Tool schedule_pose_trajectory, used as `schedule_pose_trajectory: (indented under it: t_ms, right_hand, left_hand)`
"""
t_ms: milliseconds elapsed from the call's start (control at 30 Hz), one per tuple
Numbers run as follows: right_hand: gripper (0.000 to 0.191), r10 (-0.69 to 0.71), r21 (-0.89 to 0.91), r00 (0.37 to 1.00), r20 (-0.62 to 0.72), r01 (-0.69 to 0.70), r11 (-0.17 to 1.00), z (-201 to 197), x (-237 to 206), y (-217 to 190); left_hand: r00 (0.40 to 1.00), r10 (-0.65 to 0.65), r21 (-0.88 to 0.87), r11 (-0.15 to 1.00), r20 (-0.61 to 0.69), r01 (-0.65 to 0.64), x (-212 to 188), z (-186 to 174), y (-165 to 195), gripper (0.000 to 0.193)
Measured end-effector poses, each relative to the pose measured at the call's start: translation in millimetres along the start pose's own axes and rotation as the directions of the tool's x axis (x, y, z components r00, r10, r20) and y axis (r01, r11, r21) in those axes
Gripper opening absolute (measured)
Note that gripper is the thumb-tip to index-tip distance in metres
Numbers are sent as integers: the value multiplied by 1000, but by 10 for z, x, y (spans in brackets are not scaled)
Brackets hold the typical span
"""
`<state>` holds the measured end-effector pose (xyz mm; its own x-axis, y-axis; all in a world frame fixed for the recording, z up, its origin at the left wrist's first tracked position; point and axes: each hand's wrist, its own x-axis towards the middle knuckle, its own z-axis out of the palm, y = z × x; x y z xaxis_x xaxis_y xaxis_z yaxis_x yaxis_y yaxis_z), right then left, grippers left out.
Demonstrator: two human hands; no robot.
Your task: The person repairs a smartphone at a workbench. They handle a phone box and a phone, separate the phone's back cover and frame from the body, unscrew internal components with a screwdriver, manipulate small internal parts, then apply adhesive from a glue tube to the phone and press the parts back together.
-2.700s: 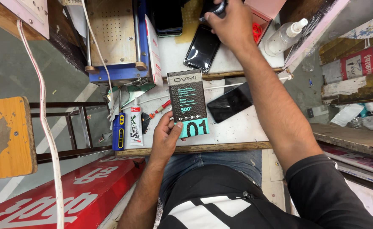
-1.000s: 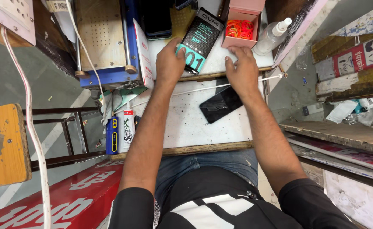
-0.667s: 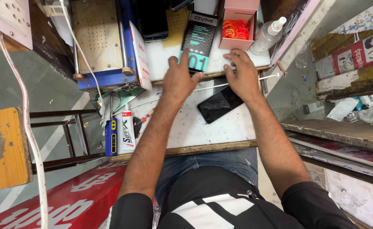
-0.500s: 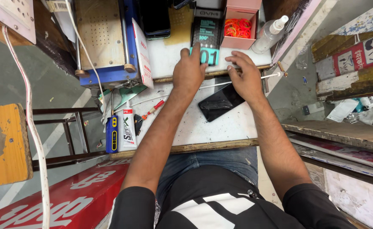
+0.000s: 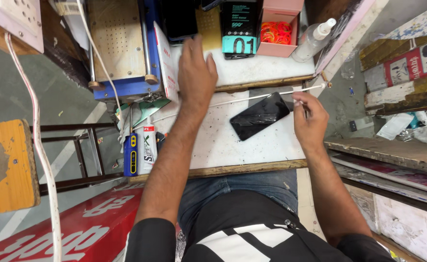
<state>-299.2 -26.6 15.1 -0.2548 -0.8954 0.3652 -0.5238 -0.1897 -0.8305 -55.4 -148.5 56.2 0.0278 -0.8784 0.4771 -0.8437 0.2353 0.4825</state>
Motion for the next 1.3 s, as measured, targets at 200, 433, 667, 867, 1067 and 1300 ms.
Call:
schedule_pose_trajectory:
  t_ms: [200,433,667,867,1067,1300]
  right_hand:
    - [22,-111,-108,992,54,116,987,43,-447,8]
    - [21,-74,-99,983,170,92,991,64,-640,-56]
    - [20,-7,-58,985,174,17,998,53,-535,-65]
    - [21,-3,-79,980,198,18,997,54,-565,-20]
    - [22,0,-61,981,194,12,998,22,-588,93]
    - [22,-27,7,994,106,26,1000,39,-700,230]
  left_hand:
    - [946,-276,277,935,170,223,565,38,-71,67]
    - [925,-351,513,826,145,234,789,233,-8,61]
    - [873,-403,494,838,275,231,814,117,62,64]
    - [951,-290,492,847,110,201,680,146,84,51]
    - [995,-28,233,973,100,4,-354,-151,96,58]
    - [942,145,-176,980,303,-94,-1959,-518,-39,61]
